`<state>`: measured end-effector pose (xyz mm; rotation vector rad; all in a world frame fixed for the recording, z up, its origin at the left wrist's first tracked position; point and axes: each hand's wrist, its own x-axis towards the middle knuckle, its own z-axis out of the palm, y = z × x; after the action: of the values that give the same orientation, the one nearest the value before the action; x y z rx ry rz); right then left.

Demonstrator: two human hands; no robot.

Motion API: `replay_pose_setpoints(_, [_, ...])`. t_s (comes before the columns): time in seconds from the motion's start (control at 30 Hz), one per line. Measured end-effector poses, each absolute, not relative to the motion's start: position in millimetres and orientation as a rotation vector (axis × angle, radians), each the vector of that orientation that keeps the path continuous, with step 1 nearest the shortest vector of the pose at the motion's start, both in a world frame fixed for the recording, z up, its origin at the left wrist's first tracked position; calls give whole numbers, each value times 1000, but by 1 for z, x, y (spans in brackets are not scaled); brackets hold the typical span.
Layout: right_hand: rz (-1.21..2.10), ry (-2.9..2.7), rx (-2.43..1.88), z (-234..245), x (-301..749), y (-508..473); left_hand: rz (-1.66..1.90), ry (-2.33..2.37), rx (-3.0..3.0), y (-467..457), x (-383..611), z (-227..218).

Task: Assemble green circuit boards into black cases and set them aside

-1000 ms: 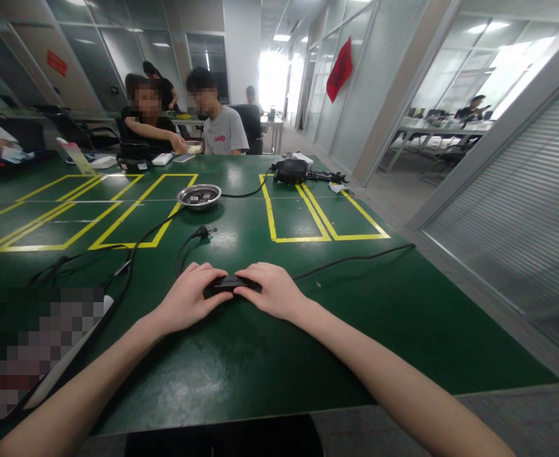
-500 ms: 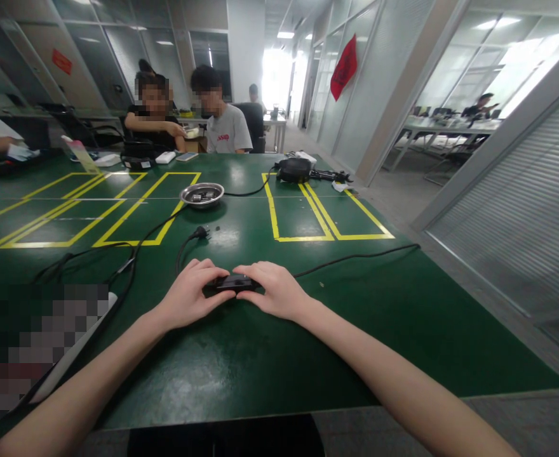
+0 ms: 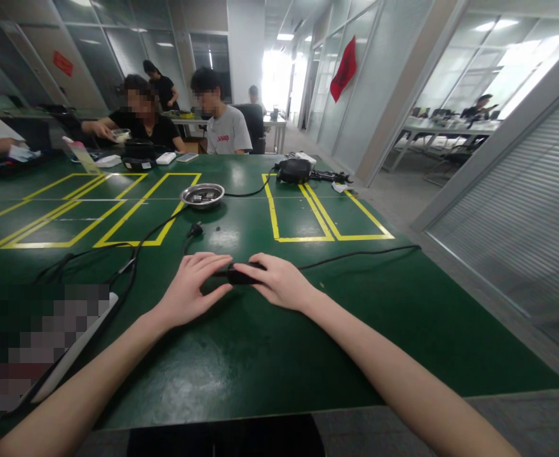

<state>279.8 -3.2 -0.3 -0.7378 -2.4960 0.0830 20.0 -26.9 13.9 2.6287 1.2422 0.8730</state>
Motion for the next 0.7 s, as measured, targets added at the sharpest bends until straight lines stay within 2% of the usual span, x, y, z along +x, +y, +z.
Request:
replay_pose_setpoints(0.13, [188,-2124,-991,9,313,20,988,1238,2691,-27,17,15])
replay_pose_setpoints(0.37, [43,-1495,-1440,20,399,61,1005,1099,2725,-26,20,12])
replay_pose_setpoints(0.7, [-54,-1424,-1918,-14,446,73,732,1076,2595,-28,19,9])
